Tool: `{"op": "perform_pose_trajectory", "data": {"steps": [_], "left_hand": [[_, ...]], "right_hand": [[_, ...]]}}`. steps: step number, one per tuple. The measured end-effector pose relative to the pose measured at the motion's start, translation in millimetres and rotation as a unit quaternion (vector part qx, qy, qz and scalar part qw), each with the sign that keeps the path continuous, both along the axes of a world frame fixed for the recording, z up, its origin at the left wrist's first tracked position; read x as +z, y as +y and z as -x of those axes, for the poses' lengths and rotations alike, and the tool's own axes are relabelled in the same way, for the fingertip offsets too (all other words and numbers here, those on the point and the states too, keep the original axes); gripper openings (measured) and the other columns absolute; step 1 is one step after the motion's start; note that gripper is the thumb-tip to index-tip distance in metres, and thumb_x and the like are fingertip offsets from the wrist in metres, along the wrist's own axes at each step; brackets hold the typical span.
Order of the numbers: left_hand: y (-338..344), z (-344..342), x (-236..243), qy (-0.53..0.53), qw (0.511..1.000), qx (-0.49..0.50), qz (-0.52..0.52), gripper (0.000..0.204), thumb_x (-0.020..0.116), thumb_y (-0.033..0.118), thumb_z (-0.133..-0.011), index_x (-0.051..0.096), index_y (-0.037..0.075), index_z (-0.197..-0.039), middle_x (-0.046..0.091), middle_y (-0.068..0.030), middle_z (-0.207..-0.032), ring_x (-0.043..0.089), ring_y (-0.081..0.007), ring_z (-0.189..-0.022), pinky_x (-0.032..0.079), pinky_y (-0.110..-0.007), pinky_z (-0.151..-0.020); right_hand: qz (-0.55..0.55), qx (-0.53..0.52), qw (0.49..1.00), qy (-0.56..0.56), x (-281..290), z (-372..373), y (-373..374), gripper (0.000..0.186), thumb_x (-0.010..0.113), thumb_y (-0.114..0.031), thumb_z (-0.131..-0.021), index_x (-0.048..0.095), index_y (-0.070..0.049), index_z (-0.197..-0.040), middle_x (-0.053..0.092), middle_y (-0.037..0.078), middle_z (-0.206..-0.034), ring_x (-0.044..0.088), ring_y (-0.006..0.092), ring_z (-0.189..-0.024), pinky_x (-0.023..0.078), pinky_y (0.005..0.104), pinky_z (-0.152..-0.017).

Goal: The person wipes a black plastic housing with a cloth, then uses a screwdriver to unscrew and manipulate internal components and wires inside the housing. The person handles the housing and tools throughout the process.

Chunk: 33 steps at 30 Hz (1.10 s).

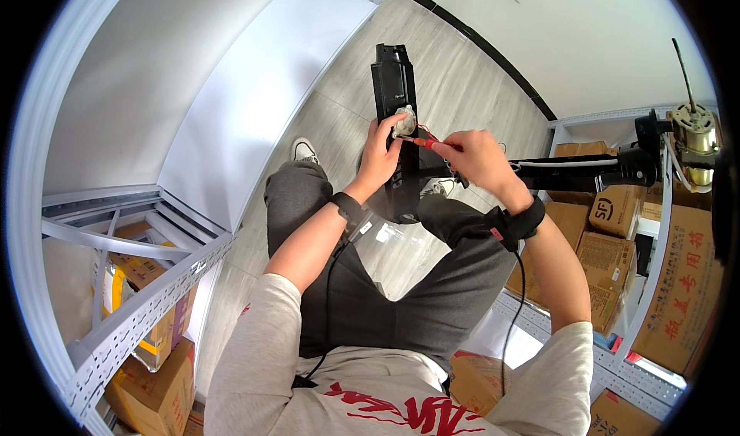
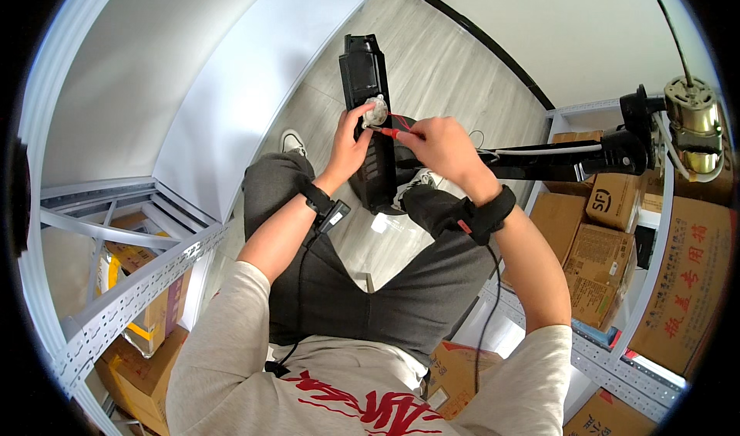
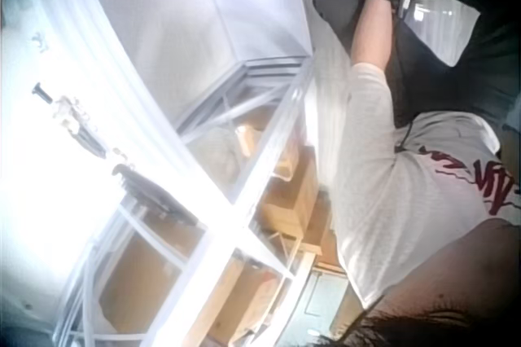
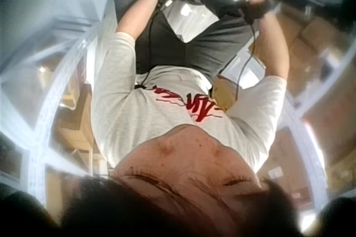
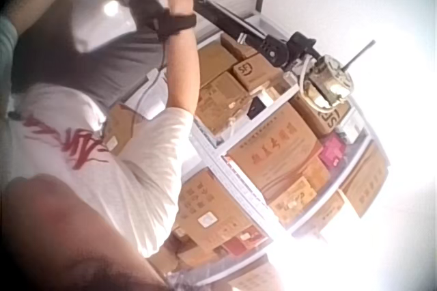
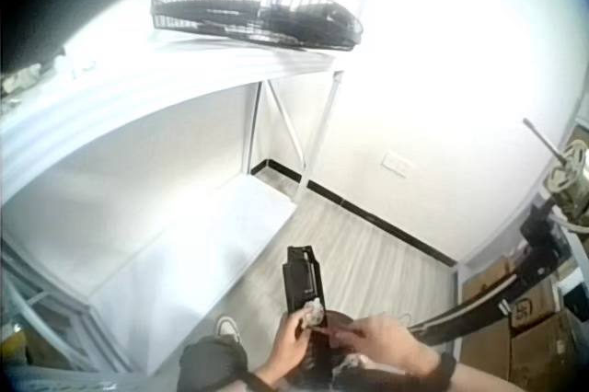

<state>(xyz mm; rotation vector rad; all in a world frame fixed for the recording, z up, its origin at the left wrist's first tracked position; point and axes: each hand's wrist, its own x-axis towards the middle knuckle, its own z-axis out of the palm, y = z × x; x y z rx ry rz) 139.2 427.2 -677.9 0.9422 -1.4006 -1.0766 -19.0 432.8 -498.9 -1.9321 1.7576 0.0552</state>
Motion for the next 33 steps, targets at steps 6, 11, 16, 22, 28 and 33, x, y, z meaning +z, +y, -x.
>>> {"op": "perform_pose_trajectory", "data": {"steps": [6,11,16,22,28,33], "left_hand": [[-1,1,1,-0.002,1.0,0.005,-0.009,0.051,0.056,-0.009,-0.085,0.052,0.009,-0.132,0.052,-0.0145,-0.126,0.052,-0.032,-0.12,0.04,-0.037,-0.103],[-1,2,2,0.011,1.0,0.009,-0.002,0.052,0.056,-0.01,-0.084,0.051,0.009,-0.133,0.053,-0.0143,-0.125,0.052,-0.0323,-0.12,0.04,-0.038,-0.103],[2,1,3,-0.005,1.0,0.015,0.002,0.053,0.056,-0.01,-0.084,0.051,0.008,-0.133,0.054,-0.0141,-0.125,0.052,-0.0326,-0.12,0.04,-0.038,-0.103],[1,2,6,0.009,1.0,0.016,0.004,0.053,0.055,-0.011,-0.083,0.051,0.008,-0.132,0.054,-0.0147,-0.126,0.052,-0.0328,-0.121,0.04,-0.038,-0.103],[3,1,4,0.012,1.0,0.012,0.004,0.054,0.055,-0.012,-0.083,0.051,0.008,-0.133,0.054,-0.015,-0.124,0.052,-0.033,-0.121,0.041,-0.038,-0.102],[5,2,4,-0.002,1.0,0.002,0.012,0.054,0.055,-0.012,-0.083,0.05,0.008,-0.133,0.054,-0.0144,-0.125,0.052,-0.0325,-0.12,0.041,-0.039,-0.102]], "right_hand": [[0.077,0.036,0.996,-0.041,2,-2,5,0.027,0.067,-0.024,-0.087,0.067,0.002,-0.089,0.068,0.013,-0.071,0.066,0.0292,-0.066,0.051,0.0371,-0.06],[0.233,0.26,0.927,0.137,5,-9,11,0.024,0.068,-0.022,-0.087,0.065,0.001,-0.091,0.069,0.013,-0.074,0.067,0.0302,-0.07,0.051,0.0385,-0.06],[-0.05,-0.09,0.993,-0.061,3,-6,-2,0.031,0.068,-0.028,-0.088,0.068,0.003,-0.094,0.068,0.011,-0.065,0.065,0.027,-0.06,0.05,0.0338,-0.057],[0.136,0.109,0.984,-0.023,-2,0,13,0.031,0.07,-0.026,-0.086,0.066,0.003,-0.096,0.071,0.015,-0.081,0.064,0.028,-0.059,0.05,0.0332,-0.058],[0.111,0.138,0.98,0.086,2,-5,16,0.026,0.067,-0.023,-0.089,0.066,0.0,-0.1,0.07,0.011,-0.075,0.062,0.0196,-0.057,0.048,0.0311,-0.055],[-0.103,-0.142,0.981,-0.088,15,-7,0,0.027,0.063,-0.021,-0.091,0.066,0.002,-0.105,0.067,0.012,-0.065,0.062,0.0192,-0.051,0.048,0.0303,-0.053]]}}
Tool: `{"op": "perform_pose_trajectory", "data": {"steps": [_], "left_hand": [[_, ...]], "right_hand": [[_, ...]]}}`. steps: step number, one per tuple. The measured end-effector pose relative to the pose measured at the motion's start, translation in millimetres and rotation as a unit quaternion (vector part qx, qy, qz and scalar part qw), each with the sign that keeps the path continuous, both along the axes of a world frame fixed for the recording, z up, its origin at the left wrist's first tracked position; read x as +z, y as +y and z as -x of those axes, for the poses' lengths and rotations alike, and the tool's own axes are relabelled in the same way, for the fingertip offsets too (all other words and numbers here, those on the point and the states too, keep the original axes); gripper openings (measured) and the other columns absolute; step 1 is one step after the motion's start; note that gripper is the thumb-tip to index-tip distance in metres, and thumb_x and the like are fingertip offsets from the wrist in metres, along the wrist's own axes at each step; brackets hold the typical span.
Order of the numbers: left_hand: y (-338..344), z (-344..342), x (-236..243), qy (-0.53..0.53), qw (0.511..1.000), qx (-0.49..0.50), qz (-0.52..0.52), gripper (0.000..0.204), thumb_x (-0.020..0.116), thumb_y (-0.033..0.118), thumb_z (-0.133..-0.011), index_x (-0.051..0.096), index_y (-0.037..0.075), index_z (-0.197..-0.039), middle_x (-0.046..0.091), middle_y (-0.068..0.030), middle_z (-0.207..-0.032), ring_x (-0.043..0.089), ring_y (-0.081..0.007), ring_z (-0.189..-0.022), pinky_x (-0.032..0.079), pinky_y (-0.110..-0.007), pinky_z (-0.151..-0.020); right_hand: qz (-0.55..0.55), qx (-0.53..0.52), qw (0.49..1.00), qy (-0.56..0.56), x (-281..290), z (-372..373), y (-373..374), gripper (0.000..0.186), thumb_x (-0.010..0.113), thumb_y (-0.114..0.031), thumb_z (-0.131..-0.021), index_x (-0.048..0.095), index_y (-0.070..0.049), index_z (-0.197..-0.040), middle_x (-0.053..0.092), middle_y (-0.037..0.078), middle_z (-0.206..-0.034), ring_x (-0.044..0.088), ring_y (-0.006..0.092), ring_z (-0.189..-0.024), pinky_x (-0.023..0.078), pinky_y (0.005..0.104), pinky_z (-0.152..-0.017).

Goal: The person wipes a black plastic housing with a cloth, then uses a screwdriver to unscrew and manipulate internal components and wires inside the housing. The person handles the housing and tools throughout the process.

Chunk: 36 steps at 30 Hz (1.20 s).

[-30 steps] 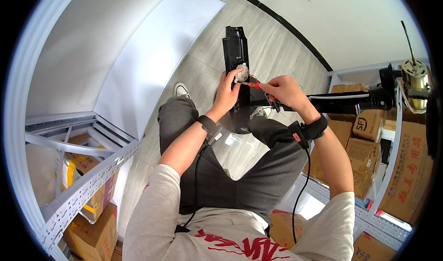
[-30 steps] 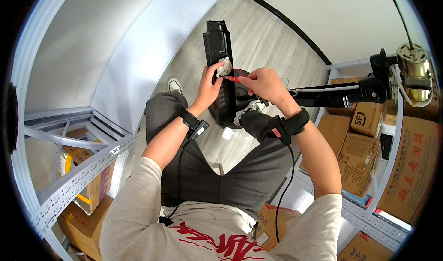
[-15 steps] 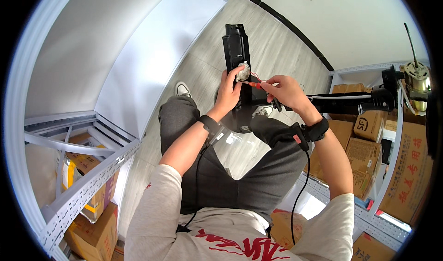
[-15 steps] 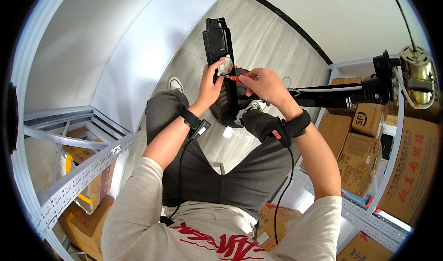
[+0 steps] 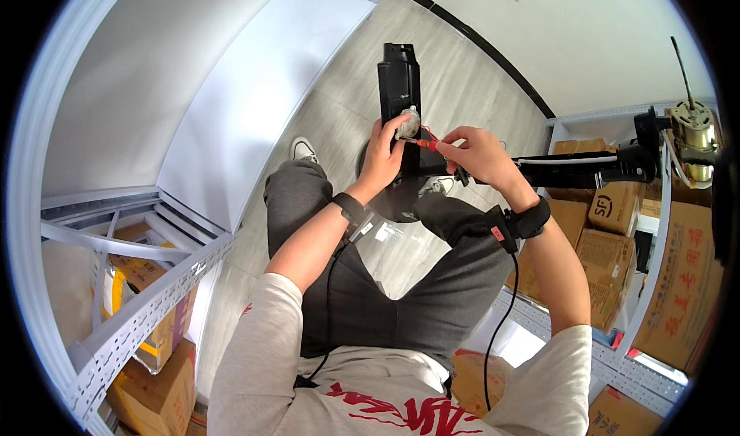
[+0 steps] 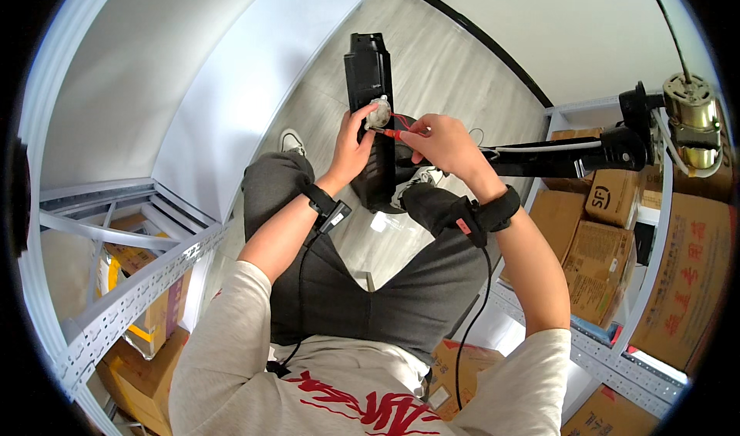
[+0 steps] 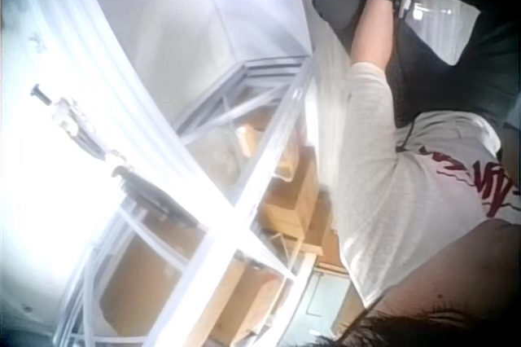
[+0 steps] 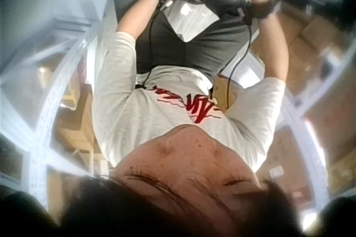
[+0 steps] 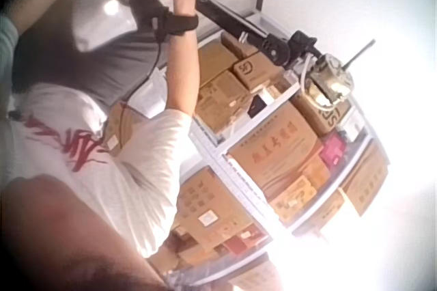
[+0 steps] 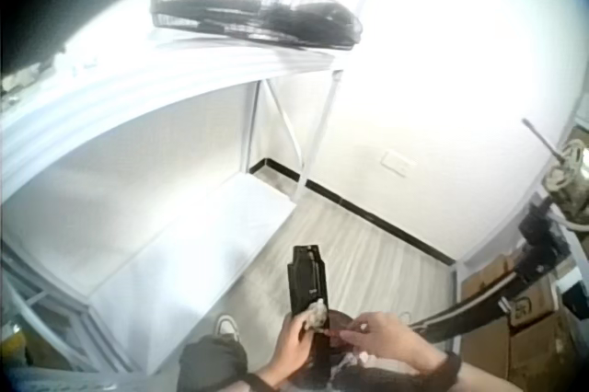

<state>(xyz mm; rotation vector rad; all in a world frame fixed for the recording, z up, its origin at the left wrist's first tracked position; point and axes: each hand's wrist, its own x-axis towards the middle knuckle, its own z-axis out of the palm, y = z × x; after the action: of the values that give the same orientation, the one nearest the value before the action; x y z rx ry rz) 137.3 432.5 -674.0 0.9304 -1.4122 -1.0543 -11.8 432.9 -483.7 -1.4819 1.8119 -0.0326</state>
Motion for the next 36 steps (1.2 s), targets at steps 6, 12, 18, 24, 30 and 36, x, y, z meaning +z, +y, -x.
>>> {"op": "perform_pose_trajectory", "data": {"steps": [6,12,18,24,30,36], "left_hand": [[-2,1,1,0.016,1.0,-0.008,-0.004,0.058,0.056,-0.012,-0.083,0.046,0.006,-0.137,0.051,-0.0138,-0.135,0.048,-0.0307,-0.128,0.037,-0.038,-0.108],[-1,1,-6,0.018,1.0,-0.02,-0.007,0.075,0.056,-0.013,-0.084,0.028,0.005,-0.15,0.034,-0.0148,-0.153,0.033,-0.0293,-0.142,0.029,-0.038,-0.116],[-2,3,-7,0.035,0.999,-0.014,-0.02,0.09,0.055,-0.012,-0.084,0.005,0.007,-0.157,0.014,-0.0168,-0.162,0.025,-0.0307,-0.146,0.025,-0.038,-0.117],[-1,4,-5,0.039,0.998,-0.024,-0.036,0.09,0.053,-0.012,-0.085,0.003,0.008,-0.157,0.014,-0.0187,-0.161,0.024,-0.0314,-0.146,0.024,-0.038,-0.117],[1,3,-2,0.01,1.0,-0.017,-0.021,0.089,0.054,-0.011,-0.086,0.002,0.007,-0.156,0.014,-0.0209,-0.16,0.023,-0.0329,-0.147,0.023,-0.039,-0.118],[0,7,0,0.004,1.0,0.018,0.0,0.087,0.055,-0.007,-0.088,0.002,0.005,-0.156,0.017,-0.0229,-0.159,0.028,-0.0346,-0.145,0.026,-0.039,-0.116]], "right_hand": [[0.286,0.332,0.876,0.202,-8,2,24,0.024,0.069,-0.022,-0.085,0.063,-0.002,-0.097,0.066,0.015,-0.079,0.066,0.0333,-0.071,0.052,0.042,-0.059],[0.184,0.178,0.961,0.104,-14,-3,17,0.024,0.068,-0.023,-0.086,0.066,0.0,-0.084,0.064,0.021,-0.072,0.063,0.0405,-0.069,0.052,0.0461,-0.064],[0.219,0.222,0.94,0.138,-7,-3,11,0.021,0.067,-0.022,-0.089,0.071,-0.002,-0.088,0.067,0.013,-0.068,0.064,0.0323,-0.061,0.049,0.0396,-0.056],[0.23,0.251,0.915,0.214,-9,-9,13,0.025,0.067,-0.026,-0.088,0.07,-0.001,-0.087,0.065,0.016,-0.07,0.064,0.0343,-0.065,0.05,0.0412,-0.06],[0.16,0.176,0.963,0.127,-4,-6,8,0.024,0.067,-0.025,-0.087,0.067,-0.001,-0.085,0.065,0.018,-0.072,0.064,0.0378,-0.068,0.052,0.0444,-0.064],[0.277,0.272,0.896,0.214,-5,7,24,0.018,0.071,-0.022,-0.085,0.066,-0.006,-0.092,0.064,0.011,-0.073,0.064,0.031,-0.066,0.05,0.0401,-0.059]]}}
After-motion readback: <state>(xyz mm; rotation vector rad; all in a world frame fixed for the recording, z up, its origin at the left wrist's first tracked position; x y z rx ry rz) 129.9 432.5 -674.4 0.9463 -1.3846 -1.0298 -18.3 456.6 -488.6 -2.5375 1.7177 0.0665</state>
